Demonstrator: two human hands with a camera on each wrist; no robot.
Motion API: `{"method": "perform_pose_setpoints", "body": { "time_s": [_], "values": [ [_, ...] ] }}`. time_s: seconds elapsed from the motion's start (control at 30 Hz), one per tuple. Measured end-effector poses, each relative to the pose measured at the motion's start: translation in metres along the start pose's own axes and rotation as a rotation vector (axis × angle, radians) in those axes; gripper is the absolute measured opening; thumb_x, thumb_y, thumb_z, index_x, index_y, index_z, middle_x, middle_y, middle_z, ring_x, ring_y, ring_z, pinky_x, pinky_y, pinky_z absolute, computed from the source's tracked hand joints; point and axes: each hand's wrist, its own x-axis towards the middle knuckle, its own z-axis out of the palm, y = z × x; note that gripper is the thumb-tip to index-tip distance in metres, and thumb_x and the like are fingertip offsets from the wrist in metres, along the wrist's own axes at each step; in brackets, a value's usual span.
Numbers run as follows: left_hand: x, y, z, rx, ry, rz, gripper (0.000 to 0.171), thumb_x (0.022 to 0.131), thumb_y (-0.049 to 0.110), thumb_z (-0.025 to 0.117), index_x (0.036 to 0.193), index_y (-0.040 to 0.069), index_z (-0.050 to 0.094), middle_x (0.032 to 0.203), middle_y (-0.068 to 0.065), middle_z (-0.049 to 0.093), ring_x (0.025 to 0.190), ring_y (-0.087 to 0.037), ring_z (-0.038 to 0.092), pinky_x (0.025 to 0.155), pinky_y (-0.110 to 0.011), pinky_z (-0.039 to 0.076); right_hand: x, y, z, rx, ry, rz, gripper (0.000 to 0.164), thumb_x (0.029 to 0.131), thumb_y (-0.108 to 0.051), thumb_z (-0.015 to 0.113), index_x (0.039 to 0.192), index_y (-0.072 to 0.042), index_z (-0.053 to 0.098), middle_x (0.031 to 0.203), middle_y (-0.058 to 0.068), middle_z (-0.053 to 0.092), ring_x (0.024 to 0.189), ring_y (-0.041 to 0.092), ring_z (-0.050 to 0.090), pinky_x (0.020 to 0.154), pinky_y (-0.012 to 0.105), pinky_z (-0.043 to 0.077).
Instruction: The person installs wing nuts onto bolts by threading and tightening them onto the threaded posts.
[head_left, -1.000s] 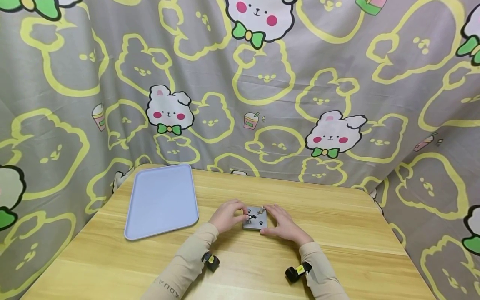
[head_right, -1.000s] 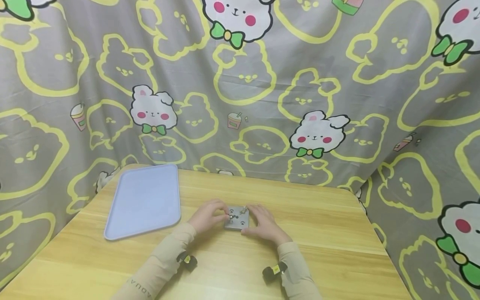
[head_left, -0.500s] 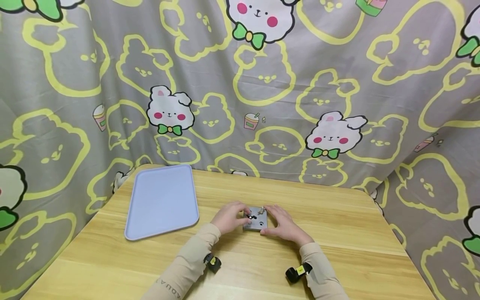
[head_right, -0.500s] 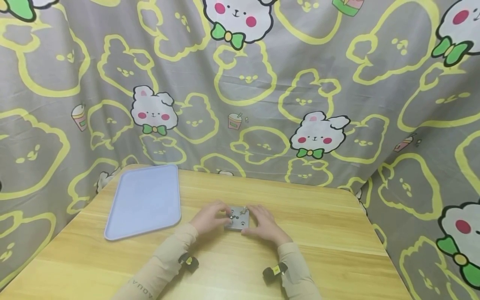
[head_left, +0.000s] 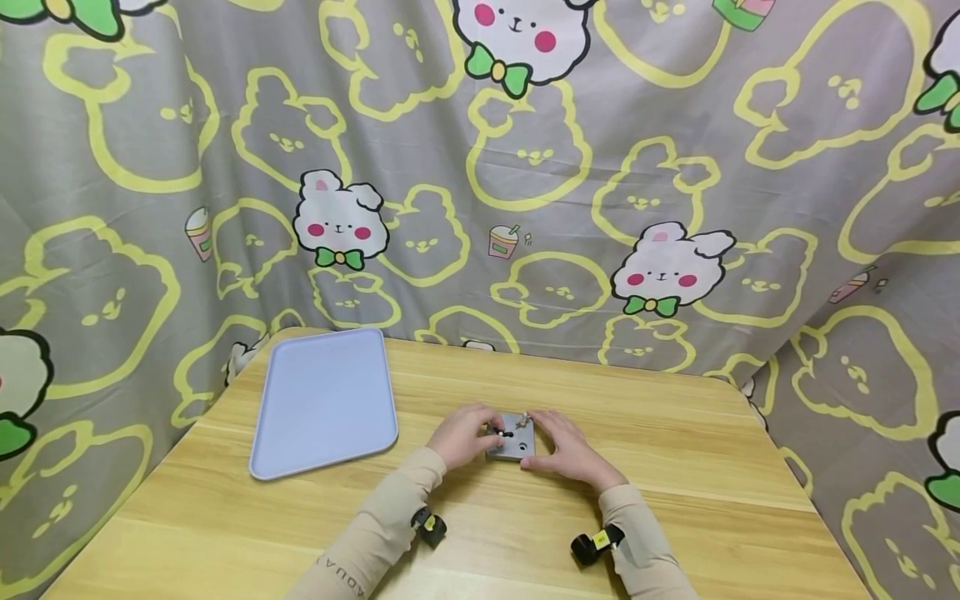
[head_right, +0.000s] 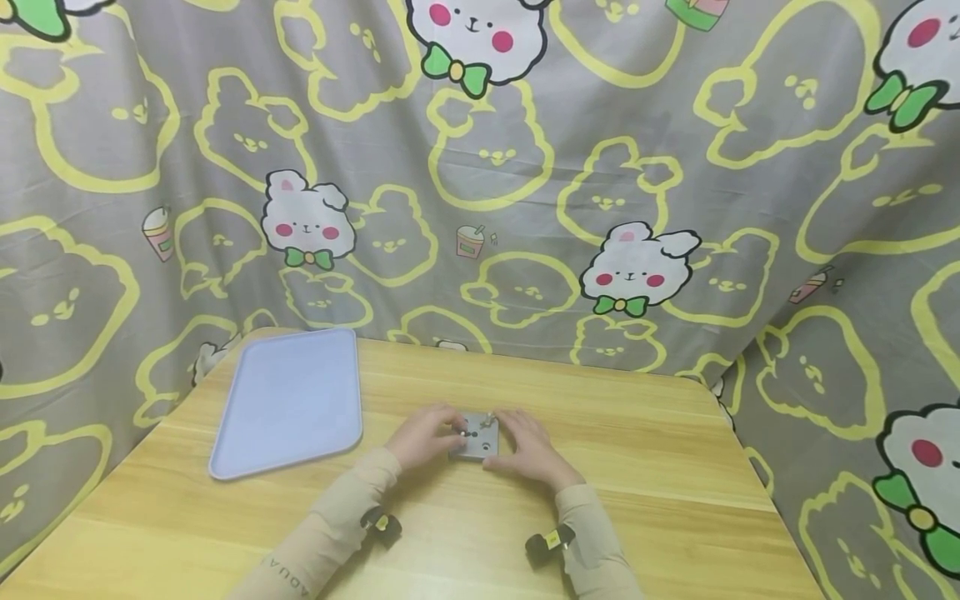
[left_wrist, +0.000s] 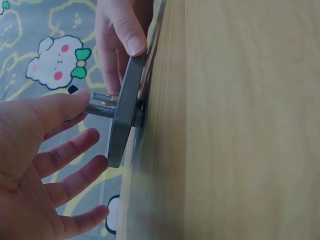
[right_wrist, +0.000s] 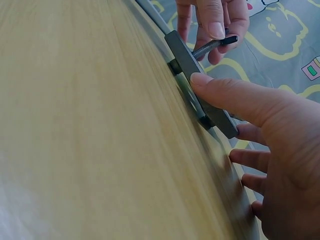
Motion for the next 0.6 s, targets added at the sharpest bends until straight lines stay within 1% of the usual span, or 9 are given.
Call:
{"method": "perform_pose_setpoints", "body": {
  "time_s": [0.2,0.47,0.6],
  "values": [
    [-0.0006,-0.0002,-0.0013,-0.027,-0.013,0.007,0.014,0.088,0.027,0.071,0.098,0.018,0.070,0.105,0.002,0.070,0.103,-0.019,0.064,0.093,-0.038,0.052,0.0011,0.0006,0.0002,-0.015,0.002,-0.006,0.091,0.078,-0.051,0.075,0.150,-0.013,0.036,0.155,0.013,0.037,0.149,0.040,0.019,0.119,0.063,0.014],
    [-0.0019,-0.0015,-0.0028,-0.050,-0.030,0.020,0.013,0.090,0.026,0.069,0.100,0.017,0.068,0.105,0.001,0.069,0.104,-0.019,0.063,0.095,-0.038,0.051,0.0018,0.0000,0.0009,-0.016,0.008,-0.021,0.090,0.079,-0.050,0.075,0.150,-0.010,0.036,0.155,0.015,0.038,0.147,0.042,0.021,0.119,0.063,0.014],
    [-0.0026,-0.0016,-0.0035,-0.062,-0.047,0.001,0.021,0.090,0.027,0.069,0.108,0.017,0.067,0.113,0.000,0.069,0.109,-0.020,0.062,0.099,-0.040,0.050,0.0009,-0.0014,0.0007,-0.010,0.013,-0.022,0.091,0.079,-0.050,0.075,0.150,-0.009,0.036,0.154,0.015,0.039,0.147,0.043,0.021,0.119,0.064,0.014]
  ]
}}
